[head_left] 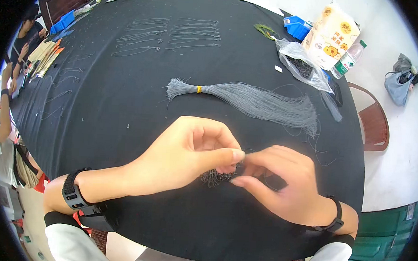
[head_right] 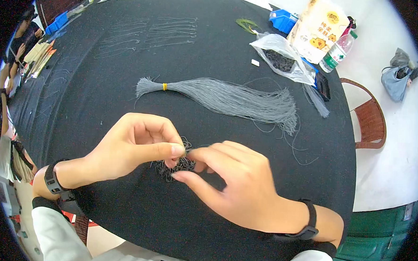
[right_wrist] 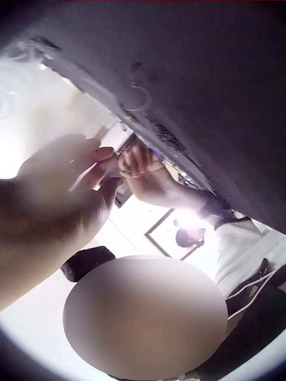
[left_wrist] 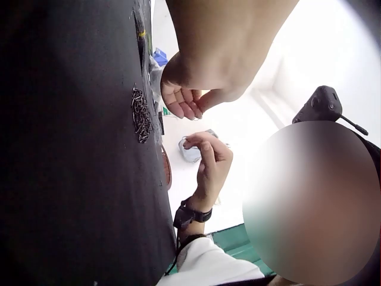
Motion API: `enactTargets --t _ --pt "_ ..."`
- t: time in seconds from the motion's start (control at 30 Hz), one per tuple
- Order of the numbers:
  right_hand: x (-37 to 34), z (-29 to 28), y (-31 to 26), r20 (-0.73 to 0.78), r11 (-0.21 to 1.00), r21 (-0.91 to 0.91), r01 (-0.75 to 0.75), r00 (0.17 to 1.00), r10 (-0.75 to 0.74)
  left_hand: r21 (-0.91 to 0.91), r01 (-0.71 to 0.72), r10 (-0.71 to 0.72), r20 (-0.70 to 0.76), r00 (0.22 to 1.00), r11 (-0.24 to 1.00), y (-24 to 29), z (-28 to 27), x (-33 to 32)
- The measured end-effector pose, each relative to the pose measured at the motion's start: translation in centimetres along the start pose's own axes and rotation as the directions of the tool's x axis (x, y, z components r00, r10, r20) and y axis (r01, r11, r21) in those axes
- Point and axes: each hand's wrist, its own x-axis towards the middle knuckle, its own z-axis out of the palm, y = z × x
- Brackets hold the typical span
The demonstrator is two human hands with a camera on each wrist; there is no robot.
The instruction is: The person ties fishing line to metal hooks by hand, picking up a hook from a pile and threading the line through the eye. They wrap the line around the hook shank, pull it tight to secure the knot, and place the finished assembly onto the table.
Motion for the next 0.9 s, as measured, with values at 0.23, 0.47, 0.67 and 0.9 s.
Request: enactTargets --t 0.23,0.47,0.67,0.9 --pt "0.8 1.1 0.4 0.01 0.993 0.109 0.041 0.999 -0.042 0.059 -0.014 0.017 -0.051 0.999 0.998 0.1 -0.5 0.1" --pt "0.5 1.3 0.6 0.029 0.897 0.387 -0.212 0.976 0.217 0.005 -0.033 0.033 -0.048 0.998 0.999 -0.2 -0.1 0.1" --pt "0.7 1.0 1.4 0.009 0.921 0.38 -0.083 0.996 0.086 0.07 -0.021 0.025 -0.056 0.998 0.997 -0.3 0.1 0.1" --pt "1.2 1.0 1.7 -0.029 0.974 -0.037 0.221 0.975 -0.222 0.075 0.032 -0.027 -0.064 0.998 0.997 -0.5 0.3 0.0"
